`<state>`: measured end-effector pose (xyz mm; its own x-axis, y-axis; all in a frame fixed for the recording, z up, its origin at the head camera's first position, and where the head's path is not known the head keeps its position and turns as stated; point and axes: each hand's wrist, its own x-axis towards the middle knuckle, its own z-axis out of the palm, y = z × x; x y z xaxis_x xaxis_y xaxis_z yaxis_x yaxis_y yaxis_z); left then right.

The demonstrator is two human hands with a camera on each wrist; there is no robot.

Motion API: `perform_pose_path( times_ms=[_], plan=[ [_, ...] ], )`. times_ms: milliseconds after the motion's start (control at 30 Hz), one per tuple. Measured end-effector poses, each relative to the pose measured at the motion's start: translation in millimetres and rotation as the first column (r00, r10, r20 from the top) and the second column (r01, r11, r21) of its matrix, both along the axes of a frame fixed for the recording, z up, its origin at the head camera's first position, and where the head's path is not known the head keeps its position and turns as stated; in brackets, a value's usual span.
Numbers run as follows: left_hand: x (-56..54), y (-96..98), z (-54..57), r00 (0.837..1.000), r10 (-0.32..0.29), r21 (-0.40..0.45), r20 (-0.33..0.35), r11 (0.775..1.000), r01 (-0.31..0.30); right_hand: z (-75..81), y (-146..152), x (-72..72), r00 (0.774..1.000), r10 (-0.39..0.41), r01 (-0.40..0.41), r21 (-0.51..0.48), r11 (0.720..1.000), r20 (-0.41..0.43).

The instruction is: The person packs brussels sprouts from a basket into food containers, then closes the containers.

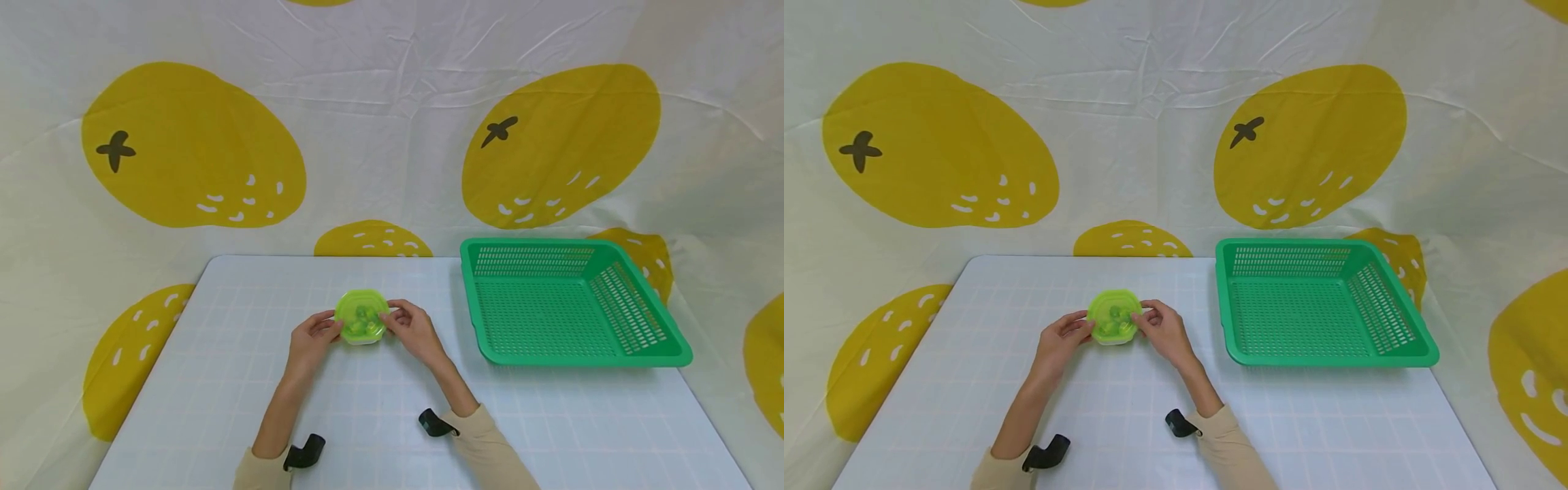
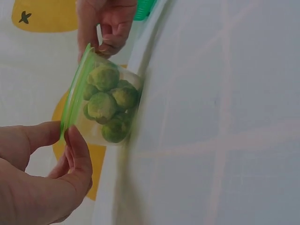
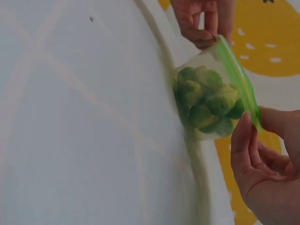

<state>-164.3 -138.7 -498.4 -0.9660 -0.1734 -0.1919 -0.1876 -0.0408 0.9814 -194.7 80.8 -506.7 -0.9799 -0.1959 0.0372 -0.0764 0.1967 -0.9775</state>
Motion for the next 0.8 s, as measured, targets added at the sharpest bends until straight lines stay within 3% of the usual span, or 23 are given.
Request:
perform_pose_path(
  times_ms=[200, 367, 800],
  plan=[
    [-5.1, -3.0, -0.9, 0.998, -0.017, 0.008, 0.063, 1.0, 0.017, 2.8, -0.4, 0.0, 0.991, -0.004, 0.016, -0.088, 0.996, 0.135],
    [-5.7, -5.4, 1.0, 0.995, -0.043, 0.006, 0.09, 0.999, 0.043, 9.2, -0.1, -2.0, 0.972, -0.012, 0.036, -0.098, 0.995, 0.235],
    [-7.9, -7.1, -1.4, 0.995, -0.057, 0.026, 0.087, 0.998, 0.055, 8.7, -2.1, -3.5, 0.965, -0.027, 0.056, -0.107, 0.993, 0.26]
  ],
)
